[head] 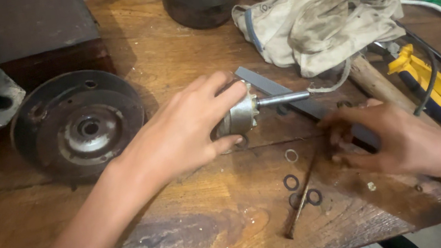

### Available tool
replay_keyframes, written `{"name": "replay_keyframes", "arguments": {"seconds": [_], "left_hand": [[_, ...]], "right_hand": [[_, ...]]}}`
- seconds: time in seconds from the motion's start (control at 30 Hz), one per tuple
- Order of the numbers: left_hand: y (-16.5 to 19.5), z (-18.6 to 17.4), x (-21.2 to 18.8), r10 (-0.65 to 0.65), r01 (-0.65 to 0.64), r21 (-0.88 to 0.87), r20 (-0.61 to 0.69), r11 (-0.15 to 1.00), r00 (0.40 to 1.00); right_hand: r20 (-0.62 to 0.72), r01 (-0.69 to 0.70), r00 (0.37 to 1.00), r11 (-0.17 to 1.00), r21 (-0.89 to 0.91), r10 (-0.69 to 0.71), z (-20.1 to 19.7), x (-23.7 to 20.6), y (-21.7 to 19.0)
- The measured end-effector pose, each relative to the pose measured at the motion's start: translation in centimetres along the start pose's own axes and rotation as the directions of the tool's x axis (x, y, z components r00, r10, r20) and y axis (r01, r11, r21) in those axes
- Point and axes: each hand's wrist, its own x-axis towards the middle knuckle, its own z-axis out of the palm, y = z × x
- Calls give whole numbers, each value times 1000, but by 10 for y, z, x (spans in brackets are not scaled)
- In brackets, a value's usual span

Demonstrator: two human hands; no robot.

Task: The person assembles a motor rotor by sliding washers and a spring onto the shaft. They rotate the rotor and adjust the components by hand on a wooden workbench.

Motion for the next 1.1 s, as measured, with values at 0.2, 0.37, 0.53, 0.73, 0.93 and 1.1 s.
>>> {"name": "replay_keyframes", "arguments": {"seconds": [0.2,0.37,0.53,0.73,0.93,1.1], "left_hand": [[2,-2,-2,-4,4,-9,-17,1000,1000],[3,-2,-1,-15,15,2,1,1000,1000],[3,-3,0,-12,12,1,14,1000,1000],[5,-4,-1,-12,12,-11,11,1000,1000],[3,-2,-2,-2,2,-8,5,1000,1000],[-1,0,-4,98,-102,-33,-106,994,989]], "right_hand": [[-225,489,864,856,166,-450,-13,17,28],[-220,499,866,769,399,-448,-30,34,31],[-153,219,975,824,523,-163,-40,48,21],[-151,249,968,757,604,-198,-45,62,17],[-344,392,895,869,302,-284,-40,64,0],[-373,349,899,891,291,-230,-38,62,-9]]}}
